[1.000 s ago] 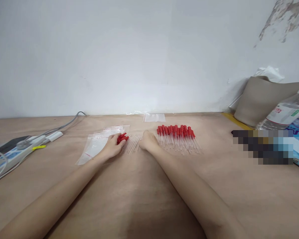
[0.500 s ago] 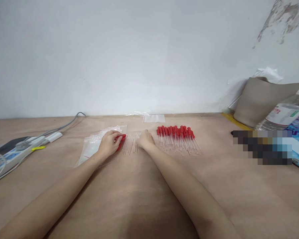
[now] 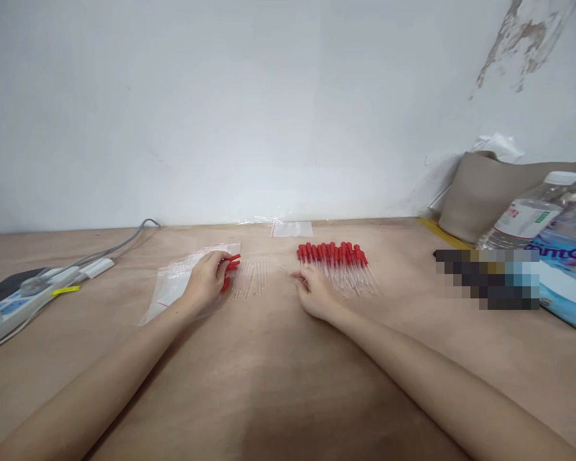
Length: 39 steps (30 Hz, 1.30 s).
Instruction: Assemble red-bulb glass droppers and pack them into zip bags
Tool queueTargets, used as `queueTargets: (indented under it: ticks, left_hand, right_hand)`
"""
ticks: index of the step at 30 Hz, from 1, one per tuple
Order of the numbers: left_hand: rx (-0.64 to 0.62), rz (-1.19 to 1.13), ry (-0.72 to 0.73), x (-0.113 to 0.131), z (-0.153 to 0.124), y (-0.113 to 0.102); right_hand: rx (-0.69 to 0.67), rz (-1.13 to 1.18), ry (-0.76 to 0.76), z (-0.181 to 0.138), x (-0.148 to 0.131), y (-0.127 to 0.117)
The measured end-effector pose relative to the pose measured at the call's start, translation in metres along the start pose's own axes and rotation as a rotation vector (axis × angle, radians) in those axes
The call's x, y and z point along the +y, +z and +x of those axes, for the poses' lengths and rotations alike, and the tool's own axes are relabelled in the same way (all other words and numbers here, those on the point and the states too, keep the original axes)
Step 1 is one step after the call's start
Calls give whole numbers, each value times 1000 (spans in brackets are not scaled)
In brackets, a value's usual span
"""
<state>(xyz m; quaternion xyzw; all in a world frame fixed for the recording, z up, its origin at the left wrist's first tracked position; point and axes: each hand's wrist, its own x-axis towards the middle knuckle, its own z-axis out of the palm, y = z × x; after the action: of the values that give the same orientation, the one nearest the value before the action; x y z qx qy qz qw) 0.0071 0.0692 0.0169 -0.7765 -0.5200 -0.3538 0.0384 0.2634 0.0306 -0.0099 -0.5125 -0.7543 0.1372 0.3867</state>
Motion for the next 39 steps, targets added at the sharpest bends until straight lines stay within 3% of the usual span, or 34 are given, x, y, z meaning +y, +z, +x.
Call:
queueTargets:
  ticks: [7, 11, 15, 19, 29, 35, 39]
  left_hand:
    - [19, -8, -27, -10, -2, -2]
    - [46, -267, -4, 20, -11, 3]
    - [-55, -587, -95, 53, -32, 21]
    - [-180, -767, -104, 66, -47, 30]
    - [-234, -746, -127, 60, -49, 30]
    - [-210, -654, -49, 59, -49, 28]
    - [-227, -623, 35, 63, -48, 25]
  right_hand:
    - [27, 80, -21, -24, 7, -3]
    - [24, 98, -14, -22, 6, 1]
    - [-7, 125, -92, -25, 5, 1]
    - [-36, 134, -155, -27, 0, 1]
    - [-55, 113, -171, -28, -15, -4]
    - [-86, 124, -216, -29, -13, -5]
    - [-196, 110, -327, -31, -15, -5]
